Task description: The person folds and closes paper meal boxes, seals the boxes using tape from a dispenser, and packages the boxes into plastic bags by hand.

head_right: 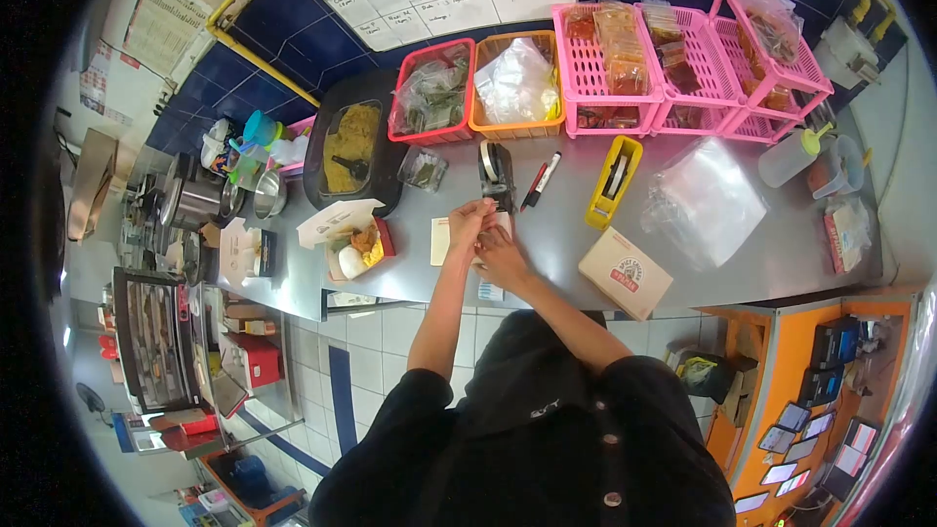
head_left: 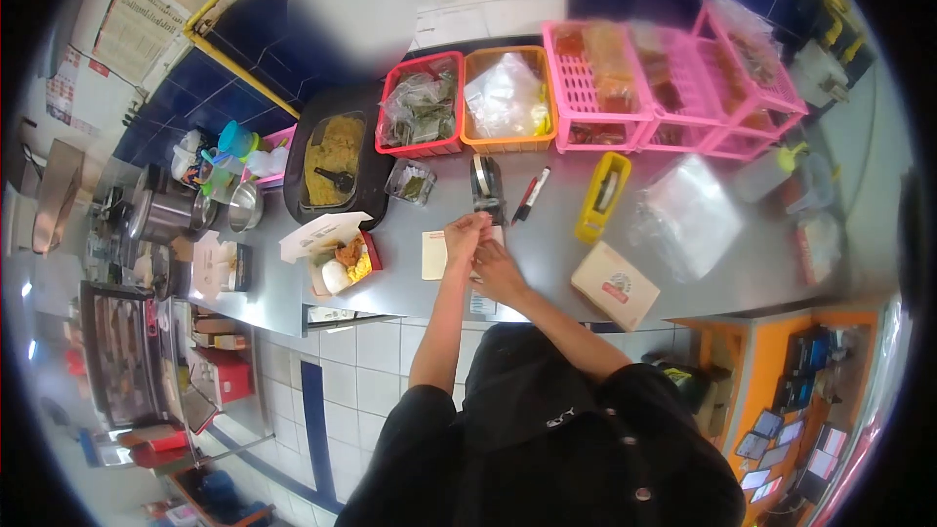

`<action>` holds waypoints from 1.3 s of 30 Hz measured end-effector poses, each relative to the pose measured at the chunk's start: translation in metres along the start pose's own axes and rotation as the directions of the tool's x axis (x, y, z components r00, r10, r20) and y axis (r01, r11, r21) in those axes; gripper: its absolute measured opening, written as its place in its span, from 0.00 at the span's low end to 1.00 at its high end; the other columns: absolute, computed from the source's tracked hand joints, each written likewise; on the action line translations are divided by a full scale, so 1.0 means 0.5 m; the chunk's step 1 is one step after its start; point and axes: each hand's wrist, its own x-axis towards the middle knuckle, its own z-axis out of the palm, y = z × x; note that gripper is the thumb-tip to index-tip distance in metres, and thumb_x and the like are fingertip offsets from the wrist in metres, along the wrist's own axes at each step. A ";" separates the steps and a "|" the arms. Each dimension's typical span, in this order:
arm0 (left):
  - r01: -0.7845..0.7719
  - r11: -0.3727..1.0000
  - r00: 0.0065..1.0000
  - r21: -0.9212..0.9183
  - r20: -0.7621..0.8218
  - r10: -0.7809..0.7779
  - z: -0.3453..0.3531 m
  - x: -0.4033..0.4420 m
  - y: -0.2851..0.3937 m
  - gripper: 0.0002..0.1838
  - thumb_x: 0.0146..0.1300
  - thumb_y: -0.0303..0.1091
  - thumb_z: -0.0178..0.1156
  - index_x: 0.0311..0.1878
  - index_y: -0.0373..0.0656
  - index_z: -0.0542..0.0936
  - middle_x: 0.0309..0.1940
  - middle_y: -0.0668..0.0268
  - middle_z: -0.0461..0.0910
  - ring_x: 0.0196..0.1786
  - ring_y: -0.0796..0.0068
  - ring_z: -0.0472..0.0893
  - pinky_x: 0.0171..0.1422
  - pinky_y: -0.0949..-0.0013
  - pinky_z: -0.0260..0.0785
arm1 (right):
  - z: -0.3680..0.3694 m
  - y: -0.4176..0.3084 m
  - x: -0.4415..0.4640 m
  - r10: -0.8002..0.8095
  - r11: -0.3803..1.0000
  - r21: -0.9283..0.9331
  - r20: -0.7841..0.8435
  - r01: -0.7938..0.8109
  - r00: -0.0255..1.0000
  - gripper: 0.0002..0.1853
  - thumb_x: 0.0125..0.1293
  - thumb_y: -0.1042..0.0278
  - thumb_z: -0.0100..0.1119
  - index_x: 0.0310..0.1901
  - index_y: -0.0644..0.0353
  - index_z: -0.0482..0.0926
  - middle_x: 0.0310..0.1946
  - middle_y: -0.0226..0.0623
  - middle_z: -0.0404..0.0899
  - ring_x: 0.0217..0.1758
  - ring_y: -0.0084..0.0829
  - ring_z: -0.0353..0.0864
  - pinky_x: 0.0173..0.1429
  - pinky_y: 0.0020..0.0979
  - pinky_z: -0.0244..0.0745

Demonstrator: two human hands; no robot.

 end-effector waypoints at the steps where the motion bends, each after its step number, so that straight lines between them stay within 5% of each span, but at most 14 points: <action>1: -0.002 1.000 1.000 0.003 -0.006 0.002 -0.003 0.001 0.007 0.12 0.62 0.36 0.72 0.40 0.35 0.88 0.34 0.62 0.88 0.32 0.77 0.83 0.34 0.73 0.73 | -0.003 0.000 -0.004 -0.023 0.999 0.025 -0.022 0.024 0.999 0.22 0.55 0.56 0.71 0.50 0.56 0.84 0.59 0.41 0.77 0.70 0.51 0.68 0.76 0.50 0.61; 3: 0.103 0.889 0.993 0.445 0.001 -0.115 -0.013 0.003 0.027 0.10 0.62 0.34 0.71 0.37 0.35 0.88 0.32 0.64 0.87 0.32 0.76 0.83 0.37 0.71 0.75 | -0.001 0.000 -0.009 -0.050 0.997 0.055 -0.046 0.052 0.998 0.22 0.55 0.57 0.71 0.51 0.57 0.84 0.60 0.42 0.76 0.71 0.51 0.67 0.78 0.51 0.60; 7: 0.071 0.836 0.996 0.544 0.007 -0.089 -0.054 0.047 -0.042 0.09 0.61 0.33 0.70 0.34 0.35 0.88 0.29 0.66 0.86 0.30 0.76 0.82 0.35 0.69 0.74 | 0.011 0.006 -0.007 -0.071 0.991 0.104 -0.130 0.085 0.989 0.22 0.55 0.60 0.71 0.52 0.56 0.84 0.62 0.42 0.76 0.73 0.48 0.66 0.81 0.51 0.57; 13: 0.125 0.790 0.992 0.600 -0.098 -0.082 -0.035 0.058 -0.014 0.13 0.48 0.40 0.71 0.34 0.42 0.91 0.30 0.58 0.88 0.34 0.64 0.88 0.41 0.62 0.80 | 0.027 0.016 -0.007 -0.086 0.988 0.115 -0.153 0.104 0.984 0.18 0.54 0.62 0.71 0.48 0.54 0.86 0.60 0.41 0.78 0.73 0.45 0.66 0.81 0.51 0.56; 15: 0.080 0.554 0.997 0.829 -0.064 -0.048 -0.023 0.063 0.012 0.12 0.45 0.40 0.70 0.30 0.42 0.90 0.30 0.55 0.88 0.36 0.56 0.89 0.42 0.61 0.80 | 0.038 0.019 -0.015 -0.102 0.983 0.138 -0.126 0.120 0.987 0.17 0.55 0.63 0.70 0.46 0.54 0.86 0.59 0.40 0.79 0.73 0.44 0.66 0.81 0.51 0.56; 18: 0.072 0.411 0.984 0.909 -0.131 0.118 -0.032 0.073 0.006 0.12 0.42 0.40 0.70 0.29 0.42 0.89 0.29 0.53 0.88 0.37 0.51 0.89 0.43 0.60 0.81 | 0.043 0.019 -0.012 -0.103 0.981 0.148 -0.136 0.124 0.985 0.15 0.56 0.62 0.70 0.46 0.53 0.86 0.58 0.37 0.80 0.73 0.43 0.67 0.81 0.51 0.55; 20: 0.130 0.389 0.983 0.912 -0.171 0.072 -0.060 0.018 0.031 0.14 0.46 0.42 0.71 0.31 0.41 0.89 0.31 0.50 0.87 0.37 0.52 0.89 0.41 0.60 0.80 | 0.021 0.010 -0.013 -0.044 0.991 0.123 -0.102 0.056 0.994 0.15 0.57 0.62 0.70 0.46 0.53 0.86 0.58 0.35 0.81 0.72 0.43 0.69 0.81 0.51 0.55; 22: -0.272 0.534 0.941 0.800 0.105 0.322 -0.116 -0.049 0.017 0.11 0.56 0.38 0.70 0.36 0.40 0.90 0.30 0.54 0.88 0.31 0.64 0.88 0.35 0.64 0.78 | 0.026 0.015 -0.012 -0.026 0.992 0.120 -0.060 0.033 0.998 0.15 0.59 0.61 0.70 0.46 0.54 0.86 0.59 0.35 0.81 0.72 0.43 0.69 0.81 0.51 0.55; 23: -0.274 0.525 0.942 0.806 0.114 0.316 -0.137 -0.085 0.004 0.11 0.56 0.38 0.70 0.36 0.40 0.90 0.30 0.54 0.88 0.31 0.64 0.88 0.35 0.64 0.78 | 0.029 0.016 -0.013 -0.036 0.989 0.137 -0.081 0.047 0.996 0.15 0.59 0.61 0.70 0.47 0.54 0.86 0.59 0.35 0.81 0.73 0.44 0.68 0.81 0.51 0.55; 25: -0.272 0.811 0.962 0.518 0.113 0.250 -0.179 -0.143 -0.033 0.09 0.67 0.35 0.67 0.47 0.46 0.90 0.31 0.63 0.88 0.27 0.79 0.83 0.30 0.73 0.75 | 0.034 0.018 -0.012 -0.043 0.986 0.158 -0.103 0.059 0.994 0.15 0.60 0.61 0.70 0.47 0.54 0.86 0.59 0.35 0.81 0.73 0.44 0.67 0.81 0.51 0.54; 29: -0.255 0.870 0.961 0.423 0.008 0.277 -0.185 -0.168 -0.114 0.17 0.68 0.30 0.65 0.60 0.45 0.81 0.28 0.65 0.86 0.25 0.84 0.78 0.26 0.77 0.69 | 0.035 0.014 -0.016 -0.057 0.985 0.159 -0.049 0.064 0.997 0.18 0.61 0.60 0.68 0.51 0.57 0.85 0.63 0.37 0.79 0.75 0.46 0.64 0.83 0.53 0.49; 32: -0.279 0.871 0.923 0.405 -0.139 0.360 -0.170 -0.163 -0.150 0.17 0.68 0.28 0.66 0.59 0.44 0.79 0.28 0.65 0.86 0.25 0.84 0.78 0.26 0.77 0.68 | 0.026 0.013 -0.014 -0.060 0.988 0.142 -0.023 0.063 0.998 0.18 0.62 0.60 0.66 0.51 0.58 0.84 0.65 0.36 0.78 0.76 0.46 0.64 0.83 0.54 0.49; 33: -0.240 0.925 0.927 0.295 -0.212 0.308 -0.167 -0.163 -0.159 0.15 0.63 0.27 0.70 0.52 0.46 0.80 0.26 0.65 0.86 0.29 0.78 0.83 0.34 0.72 0.74 | 0.026 0.013 -0.014 -0.065 0.986 0.150 -0.027 0.068 0.998 0.17 0.62 0.61 0.66 0.51 0.58 0.84 0.65 0.36 0.78 0.76 0.46 0.64 0.83 0.53 0.49; 39: -0.379 0.894 0.892 0.241 -0.161 0.421 -0.175 -0.162 -0.196 0.08 0.67 0.26 0.66 0.49 0.43 0.86 0.29 0.63 0.88 0.29 0.80 0.83 0.36 0.74 0.75 | 0.029 0.017 -0.013 -0.069 0.987 0.146 -0.029 0.073 0.997 0.14 0.62 0.62 0.66 0.48 0.58 0.84 0.65 0.35 0.78 0.75 0.46 0.64 0.83 0.52 0.49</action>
